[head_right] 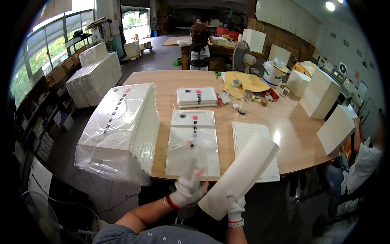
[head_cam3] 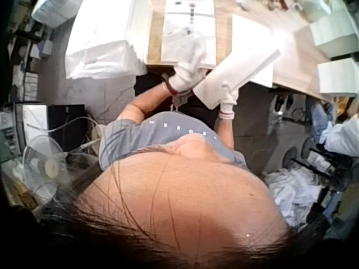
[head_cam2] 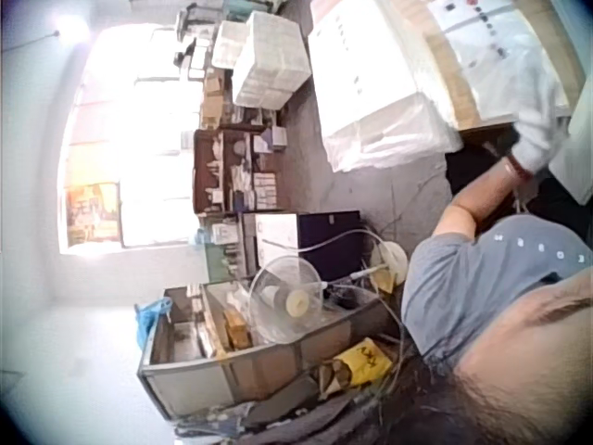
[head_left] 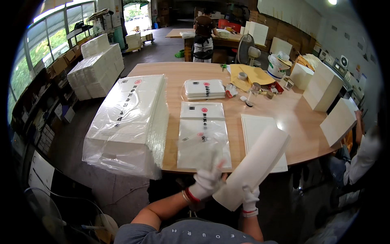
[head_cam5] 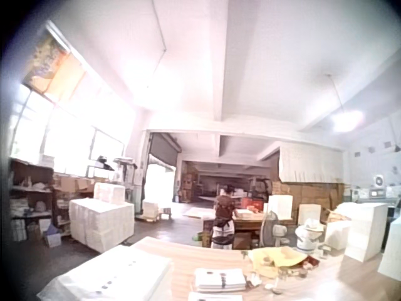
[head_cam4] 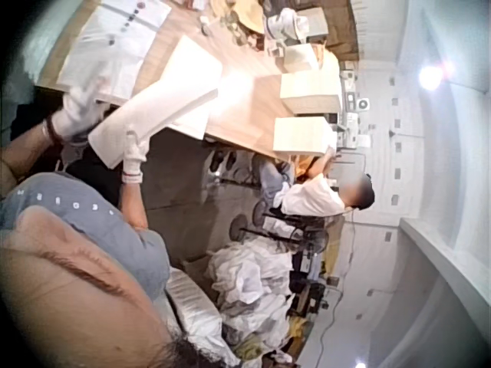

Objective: The person repeatedly picks up stacks of white paper documents and places them into clear plastic sleeves on a table. The person aligns the documents and slides them into the sleeves one at a time, then sets the filled sleeves aside. Other workers are visible in the background performing similar tasks.

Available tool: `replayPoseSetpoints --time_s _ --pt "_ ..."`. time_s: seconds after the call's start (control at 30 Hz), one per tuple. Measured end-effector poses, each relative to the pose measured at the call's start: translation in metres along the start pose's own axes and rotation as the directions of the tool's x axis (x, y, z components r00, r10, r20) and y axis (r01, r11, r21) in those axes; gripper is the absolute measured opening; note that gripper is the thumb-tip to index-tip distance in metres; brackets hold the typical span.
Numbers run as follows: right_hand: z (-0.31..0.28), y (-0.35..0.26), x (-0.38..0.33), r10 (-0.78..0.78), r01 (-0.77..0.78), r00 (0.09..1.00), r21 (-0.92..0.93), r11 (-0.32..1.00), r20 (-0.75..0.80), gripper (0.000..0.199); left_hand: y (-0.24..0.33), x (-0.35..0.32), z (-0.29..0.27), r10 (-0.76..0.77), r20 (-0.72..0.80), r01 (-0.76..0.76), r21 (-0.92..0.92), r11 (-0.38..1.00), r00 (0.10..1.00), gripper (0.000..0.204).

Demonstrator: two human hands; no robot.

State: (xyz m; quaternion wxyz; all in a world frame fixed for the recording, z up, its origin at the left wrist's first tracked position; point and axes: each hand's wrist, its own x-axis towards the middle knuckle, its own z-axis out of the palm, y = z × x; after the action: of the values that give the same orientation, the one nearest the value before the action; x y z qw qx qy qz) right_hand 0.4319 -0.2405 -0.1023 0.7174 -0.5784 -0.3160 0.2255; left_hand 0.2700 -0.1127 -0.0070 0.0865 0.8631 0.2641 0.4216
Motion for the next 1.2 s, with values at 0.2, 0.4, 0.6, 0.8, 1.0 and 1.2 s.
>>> replayPoseSetpoints --time_s 0.2,0.4,0.6,0.8,1.0,1.2 --pt "-0.021 -0.064 -0.013 -0.193 0.263 0.961 -0.444 0.857 0.196 0.035 -0.098 0.045 0.022 -0.288 0.541 0.566 -0.466 0.680 0.790 0.057" --pt "-0.013 -0.064 -0.004 -0.143 0.558 0.820 -0.718 0.415 0.554 0.030 -0.121 0.073 0.022 -0.184 0.660 0.684 -0.716 0.137 0.728 0.053" --pt "0.005 0.038 0.043 0.056 0.555 0.804 -0.780 0.287 0.592 0.037 0.002 0.020 0.055 -0.014 0.593 0.191 -0.237 0.953 0.805 0.039" --pt "0.043 0.059 0.064 -0.212 0.264 0.958 -0.889 0.375 0.196 0.064 -0.086 -0.045 0.091 -0.036 0.346 0.158 -0.333 0.929 0.938 0.047" --pt "0.087 0.076 0.101 0.188 0.132 0.963 -0.948 0.291 0.191 0.053 -0.157 -0.076 0.063 0.119 0.173 -0.178 0.384 0.906 0.978 0.049" --pt "0.079 0.058 0.094 0.391 0.152 0.887 -0.956 0.252 0.244 0.060 -0.179 -0.097 0.049 -0.686 0.139 0.693 -0.277 0.665 0.714 0.030"
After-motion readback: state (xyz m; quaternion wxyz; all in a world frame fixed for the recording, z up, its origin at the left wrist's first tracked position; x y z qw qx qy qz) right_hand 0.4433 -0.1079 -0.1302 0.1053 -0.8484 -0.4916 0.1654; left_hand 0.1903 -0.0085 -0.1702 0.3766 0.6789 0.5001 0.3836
